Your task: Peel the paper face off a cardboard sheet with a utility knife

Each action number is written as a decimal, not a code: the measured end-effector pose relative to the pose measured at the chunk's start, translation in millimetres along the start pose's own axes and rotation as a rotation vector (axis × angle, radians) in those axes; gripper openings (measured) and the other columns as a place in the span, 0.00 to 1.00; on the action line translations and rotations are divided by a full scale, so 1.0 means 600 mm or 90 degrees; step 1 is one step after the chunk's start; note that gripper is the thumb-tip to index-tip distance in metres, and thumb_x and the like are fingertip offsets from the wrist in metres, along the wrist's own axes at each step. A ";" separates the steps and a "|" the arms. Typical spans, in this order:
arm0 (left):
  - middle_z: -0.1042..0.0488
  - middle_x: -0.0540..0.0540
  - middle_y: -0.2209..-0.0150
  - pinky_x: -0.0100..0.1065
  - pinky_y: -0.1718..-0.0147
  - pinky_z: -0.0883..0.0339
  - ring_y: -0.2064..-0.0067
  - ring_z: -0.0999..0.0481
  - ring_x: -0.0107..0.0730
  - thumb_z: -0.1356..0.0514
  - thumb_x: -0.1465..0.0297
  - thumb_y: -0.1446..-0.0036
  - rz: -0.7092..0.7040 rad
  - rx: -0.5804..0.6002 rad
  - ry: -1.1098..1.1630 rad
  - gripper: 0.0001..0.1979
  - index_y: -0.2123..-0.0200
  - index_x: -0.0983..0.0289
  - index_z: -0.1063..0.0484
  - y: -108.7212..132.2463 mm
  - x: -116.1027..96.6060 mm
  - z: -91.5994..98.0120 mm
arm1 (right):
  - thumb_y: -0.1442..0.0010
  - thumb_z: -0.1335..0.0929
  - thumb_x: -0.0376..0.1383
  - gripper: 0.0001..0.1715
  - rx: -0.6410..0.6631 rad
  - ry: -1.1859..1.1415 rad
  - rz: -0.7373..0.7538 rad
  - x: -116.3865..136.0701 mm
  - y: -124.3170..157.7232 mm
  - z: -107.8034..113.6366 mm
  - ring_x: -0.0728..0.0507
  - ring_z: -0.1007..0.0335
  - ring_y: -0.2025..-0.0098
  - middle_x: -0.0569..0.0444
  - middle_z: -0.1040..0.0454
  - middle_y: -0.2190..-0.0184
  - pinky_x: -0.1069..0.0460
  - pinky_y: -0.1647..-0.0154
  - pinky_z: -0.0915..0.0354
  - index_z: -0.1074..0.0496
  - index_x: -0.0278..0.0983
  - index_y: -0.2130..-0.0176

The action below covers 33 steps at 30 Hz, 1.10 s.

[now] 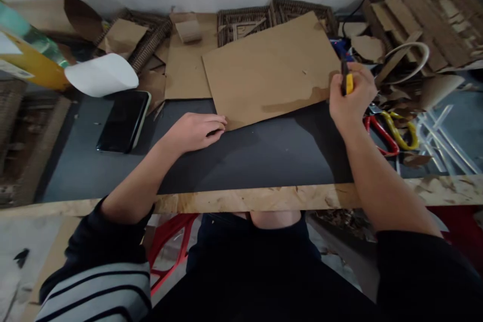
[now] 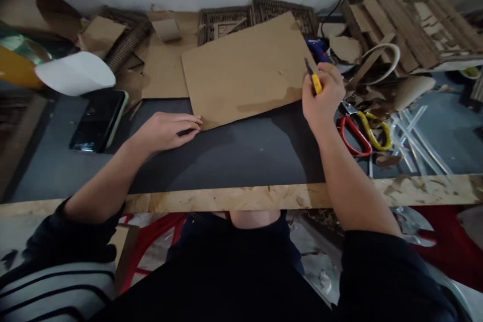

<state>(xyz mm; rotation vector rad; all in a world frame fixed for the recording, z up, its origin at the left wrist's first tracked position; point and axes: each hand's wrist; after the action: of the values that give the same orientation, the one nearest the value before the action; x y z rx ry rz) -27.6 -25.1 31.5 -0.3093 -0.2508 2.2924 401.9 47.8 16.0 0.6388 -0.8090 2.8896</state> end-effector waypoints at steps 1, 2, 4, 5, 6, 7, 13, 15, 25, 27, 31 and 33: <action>0.10 0.54 0.50 0.33 0.59 0.19 0.51 0.09 0.39 0.44 0.66 0.27 -0.004 -0.008 -0.026 0.17 0.59 0.58 0.14 0.000 -0.002 -0.002 | 0.26 0.37 0.43 0.14 -0.007 0.003 0.000 0.004 0.001 0.004 0.26 0.28 0.34 0.42 0.19 0.40 0.26 0.33 0.35 0.21 0.50 0.53; 0.10 0.53 0.51 0.33 0.63 0.21 0.53 0.09 0.38 0.45 0.66 0.27 -0.009 -0.012 -0.053 0.17 0.61 0.58 0.14 -0.001 -0.005 -0.003 | 0.25 0.37 0.44 0.15 -0.012 0.008 0.001 0.007 0.003 0.007 0.25 0.31 0.32 0.43 0.20 0.39 0.25 0.33 0.36 0.21 0.53 0.49; 0.10 0.53 0.53 0.33 0.67 0.24 0.58 0.10 0.37 0.45 0.68 0.27 -0.014 -0.011 -0.104 0.16 0.61 0.59 0.16 -0.005 -0.011 -0.006 | 0.24 0.39 0.45 0.17 -0.027 0.014 0.014 0.011 0.006 0.010 0.24 0.36 0.27 0.44 0.24 0.34 0.23 0.33 0.38 0.22 0.55 0.46; 0.10 0.53 0.54 0.33 0.68 0.26 0.60 0.10 0.37 0.46 0.68 0.27 -0.015 -0.008 -0.128 0.16 0.61 0.60 0.17 -0.007 -0.015 -0.008 | 0.24 0.39 0.45 0.17 -0.036 0.010 0.031 0.013 0.008 0.011 0.25 0.38 0.25 0.43 0.28 0.30 0.24 0.32 0.38 0.23 0.53 0.46; 0.11 0.55 0.54 0.34 0.69 0.27 0.62 0.11 0.37 0.46 0.69 0.27 -0.016 -0.005 -0.151 0.16 0.60 0.61 0.17 -0.010 -0.019 -0.010 | 0.24 0.39 0.45 0.16 -0.043 0.003 0.052 0.014 0.009 0.011 0.25 0.40 0.24 0.42 0.31 0.27 0.24 0.31 0.39 0.23 0.50 0.48; 0.11 0.56 0.54 0.35 0.70 0.29 0.64 0.13 0.37 0.46 0.69 0.27 -0.017 0.000 -0.173 0.16 0.58 0.62 0.17 -0.013 -0.022 -0.012 | 0.24 0.38 0.44 0.14 -0.047 -0.008 0.073 0.015 0.011 0.011 0.25 0.40 0.24 0.41 0.33 0.26 0.25 0.30 0.39 0.23 0.49 0.50; 0.15 0.58 0.58 0.37 0.75 0.38 0.73 0.23 0.33 0.49 0.71 0.27 0.012 0.005 -0.173 0.16 0.58 0.62 0.19 -0.027 -0.037 -0.034 | 0.29 0.34 0.41 0.06 0.085 -0.082 0.145 0.040 0.025 0.002 0.30 0.28 0.34 0.41 0.22 0.39 0.31 0.33 0.34 0.26 0.48 0.56; 0.15 0.59 0.58 0.38 0.75 0.39 0.74 0.25 0.33 0.49 0.71 0.26 0.037 -0.013 -0.140 0.16 0.58 0.62 0.19 -0.030 -0.039 -0.040 | 0.30 0.34 0.40 0.06 0.143 -0.066 0.137 0.050 0.030 -0.001 0.31 0.25 0.37 0.43 0.20 0.41 0.33 0.35 0.32 0.27 0.47 0.56; 0.12 0.58 0.53 0.38 0.80 0.50 0.79 0.29 0.27 0.48 0.70 0.25 0.090 -0.102 -0.182 0.16 0.58 0.61 0.19 -0.044 -0.047 -0.065 | 0.35 0.28 0.32 0.08 0.173 -0.051 0.095 0.038 0.026 -0.014 0.28 0.33 0.30 0.39 0.25 0.35 0.31 0.30 0.37 0.30 0.44 0.62; 0.12 0.57 0.53 0.37 0.80 0.50 0.79 0.29 0.26 0.48 0.70 0.25 0.094 -0.106 -0.166 0.16 0.58 0.61 0.19 -0.047 -0.050 -0.065 | 0.36 0.27 0.31 0.13 0.192 -0.066 0.092 0.035 0.023 -0.017 0.29 0.35 0.28 0.38 0.28 0.31 0.33 0.27 0.39 0.34 0.44 0.65; 0.12 0.57 0.55 0.37 0.80 0.46 0.78 0.26 0.26 0.49 0.73 0.25 0.052 -0.109 -0.137 0.17 0.61 0.62 0.20 -0.058 -0.083 -0.058 | 0.37 0.28 0.32 0.17 0.189 -0.065 0.058 0.033 0.022 -0.019 0.32 0.33 0.30 0.40 0.27 0.32 0.34 0.30 0.35 0.40 0.45 0.66; 0.12 0.59 0.56 0.37 0.77 0.37 0.71 0.19 0.31 0.50 0.76 0.26 0.028 -0.107 -0.125 0.18 0.62 0.62 0.20 -0.068 -0.106 -0.054 | 0.37 0.28 0.34 0.15 0.175 -0.048 0.033 0.031 0.021 -0.019 0.31 0.32 0.32 0.38 0.26 0.37 0.33 0.33 0.34 0.40 0.45 0.66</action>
<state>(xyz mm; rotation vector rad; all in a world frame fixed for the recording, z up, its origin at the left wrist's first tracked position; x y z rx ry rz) 52.2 -42.3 20.9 -0.1759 -0.5433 2.3520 378.1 42.1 8.6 0.7641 -0.4432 3.0695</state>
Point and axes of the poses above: each hand's wrist, its own y-axis away from the middle knuckle, its own z-axis out of the back of the hand, x = y × z
